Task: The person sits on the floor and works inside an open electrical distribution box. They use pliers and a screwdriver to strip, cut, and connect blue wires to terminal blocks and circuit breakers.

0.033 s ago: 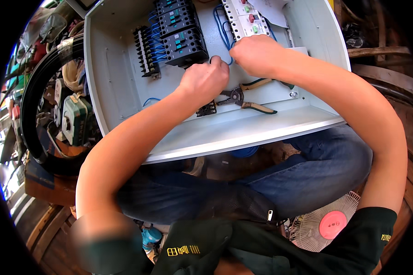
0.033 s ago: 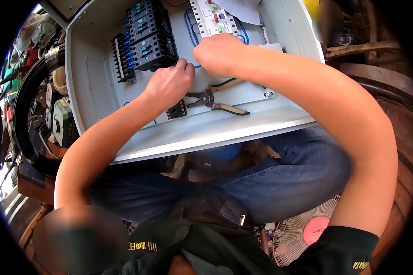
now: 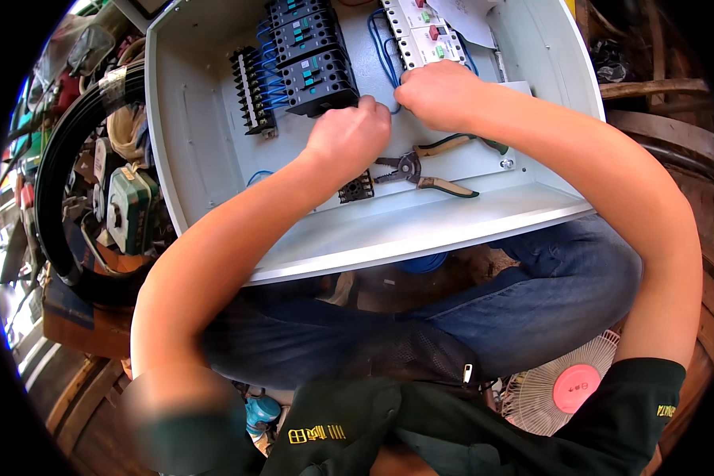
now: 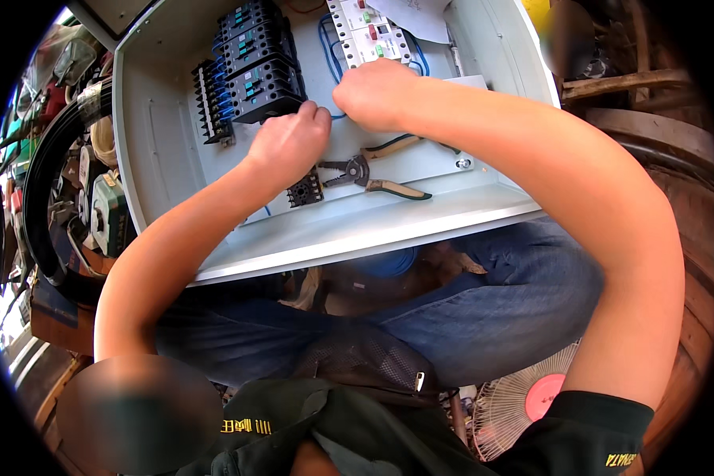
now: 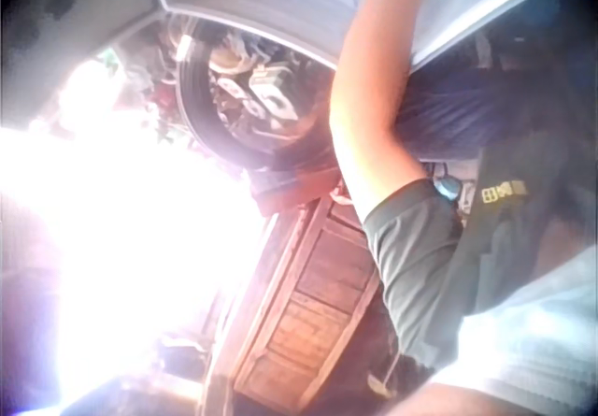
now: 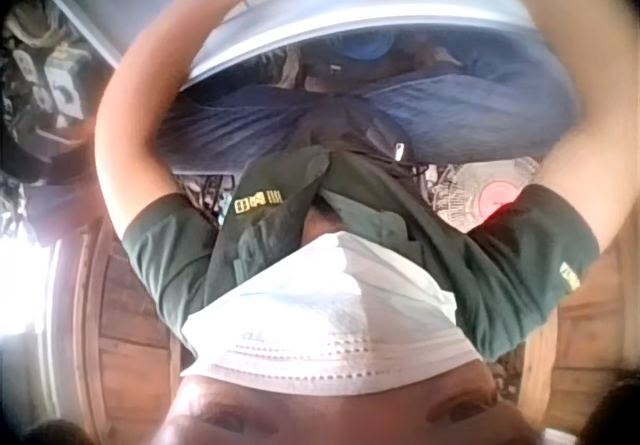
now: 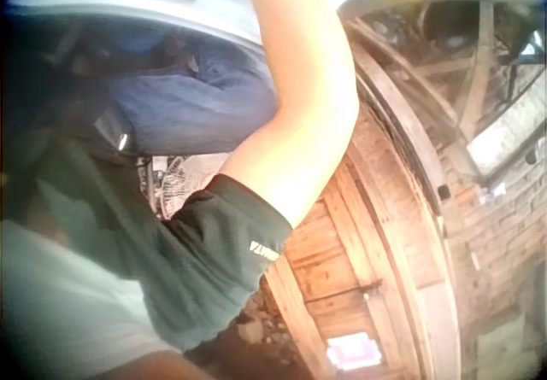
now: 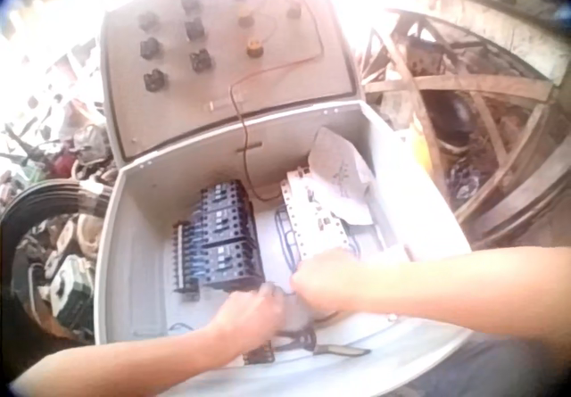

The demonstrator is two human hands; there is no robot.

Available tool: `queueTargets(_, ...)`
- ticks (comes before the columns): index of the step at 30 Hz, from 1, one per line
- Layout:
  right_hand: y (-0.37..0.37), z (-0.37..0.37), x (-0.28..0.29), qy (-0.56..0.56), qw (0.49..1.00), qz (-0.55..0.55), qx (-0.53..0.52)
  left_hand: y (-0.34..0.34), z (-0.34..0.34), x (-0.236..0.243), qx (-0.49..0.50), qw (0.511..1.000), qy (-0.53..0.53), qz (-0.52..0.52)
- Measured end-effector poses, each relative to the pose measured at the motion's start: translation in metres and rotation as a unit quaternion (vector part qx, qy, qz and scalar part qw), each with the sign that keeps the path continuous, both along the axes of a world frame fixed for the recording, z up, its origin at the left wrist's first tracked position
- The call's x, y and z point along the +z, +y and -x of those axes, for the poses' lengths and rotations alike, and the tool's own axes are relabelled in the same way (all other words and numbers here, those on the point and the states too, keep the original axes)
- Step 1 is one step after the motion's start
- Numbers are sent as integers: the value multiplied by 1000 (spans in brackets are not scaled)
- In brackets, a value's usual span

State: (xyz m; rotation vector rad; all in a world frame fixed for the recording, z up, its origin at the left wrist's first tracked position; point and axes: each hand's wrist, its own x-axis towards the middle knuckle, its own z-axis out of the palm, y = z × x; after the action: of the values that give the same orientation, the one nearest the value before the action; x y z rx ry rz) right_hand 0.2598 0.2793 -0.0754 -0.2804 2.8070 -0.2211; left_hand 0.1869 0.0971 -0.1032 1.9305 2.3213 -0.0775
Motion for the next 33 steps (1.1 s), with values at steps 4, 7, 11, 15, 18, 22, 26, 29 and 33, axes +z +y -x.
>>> queueTargets(4, 2, 5, -20, -12, 1000, 19, 15, -8, 10, -2, 70, 996, -54, -30)
queueTargets(7, -1, 4, -29, 1, 999, 39, 20, -9, 11, -2, 112, 989, -87, -39)
queueTargets(11, -6, 2, -29, 25, 994, -18, 104, -11, 11, 0, 115, 987, -103, -50)
queueTargets(15, -11, 4, -28, 44, 981, -59, 177, -11, 12, 0, 107, 987, -105, -52)
queueTargets(18, -11, 7, -29, 33, 978, -71, 195, -10, 14, -2, 85, 990, -99, -60)
queueTargets(22, -8, 8, -28, 43, 976, -66, 203, -6, 13, -1, 71, 995, -72, -9)
queueTargets(26, -4, 5, -31, 41, 983, -40, 172, -6, 12, 2, 68, 995, -76, 5)
queueTargets(29, 9, 9, -16, 51, 992, 30, 111, -12, 14, 3, 66, 994, -92, 10)
queueTargets(33, 25, 32, 31, 157, 982, 99, -28, -17, 3, 11, 128, 977, -168, -17)
